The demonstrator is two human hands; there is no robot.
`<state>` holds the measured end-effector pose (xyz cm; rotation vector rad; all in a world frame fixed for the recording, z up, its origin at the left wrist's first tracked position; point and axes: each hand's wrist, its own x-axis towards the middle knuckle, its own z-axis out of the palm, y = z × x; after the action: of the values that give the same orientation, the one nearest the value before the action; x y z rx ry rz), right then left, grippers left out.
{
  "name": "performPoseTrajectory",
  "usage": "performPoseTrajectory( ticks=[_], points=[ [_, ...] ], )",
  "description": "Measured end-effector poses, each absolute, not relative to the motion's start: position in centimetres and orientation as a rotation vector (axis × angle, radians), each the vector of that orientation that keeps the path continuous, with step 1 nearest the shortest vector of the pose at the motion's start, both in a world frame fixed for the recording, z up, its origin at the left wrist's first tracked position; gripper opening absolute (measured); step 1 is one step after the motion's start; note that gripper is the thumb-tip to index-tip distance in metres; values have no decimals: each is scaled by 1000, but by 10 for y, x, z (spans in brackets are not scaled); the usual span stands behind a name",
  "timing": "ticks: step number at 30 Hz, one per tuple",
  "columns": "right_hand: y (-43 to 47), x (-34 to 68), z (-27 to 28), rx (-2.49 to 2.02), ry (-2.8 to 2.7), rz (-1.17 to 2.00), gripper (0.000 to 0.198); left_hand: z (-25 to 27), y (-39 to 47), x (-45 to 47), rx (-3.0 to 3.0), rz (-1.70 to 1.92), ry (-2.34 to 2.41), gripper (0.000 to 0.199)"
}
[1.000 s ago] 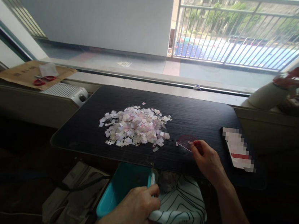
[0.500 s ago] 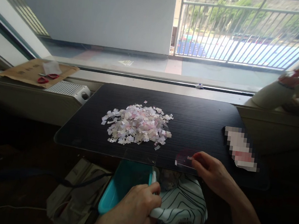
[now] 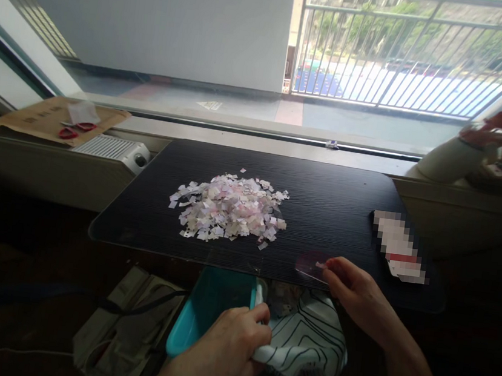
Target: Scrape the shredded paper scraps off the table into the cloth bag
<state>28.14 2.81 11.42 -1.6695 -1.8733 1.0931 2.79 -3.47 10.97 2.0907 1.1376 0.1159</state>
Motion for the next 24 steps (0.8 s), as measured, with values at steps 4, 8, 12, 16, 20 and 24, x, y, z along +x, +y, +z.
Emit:
performPoseTrajectory(
  ticks=[4, 8, 12, 16, 20, 24],
  points=[
    [25, 278, 120, -1648, -1962, 1218, 23, 109, -36, 27, 2099, 129, 1114, 13],
    [30, 270, 121, -1627, -1904, 1129, 24, 108, -37, 28, 2114, 125, 1123, 15],
    [43, 257, 111, -1641, -1750, 986, 27, 108, -36, 32, 2171, 78, 1120, 11],
    [57, 240, 105, -1664, -1817, 821, 26, 109, -34, 34, 2238, 49, 1096, 11],
    [64, 227, 104, -1628, -1953, 730, 25, 107, -35, 34, 2260, 50, 1107, 11],
    [65, 224, 104, -1628, -2029, 735, 24, 106, -36, 33, 2258, 64, 1103, 10]
  ],
)
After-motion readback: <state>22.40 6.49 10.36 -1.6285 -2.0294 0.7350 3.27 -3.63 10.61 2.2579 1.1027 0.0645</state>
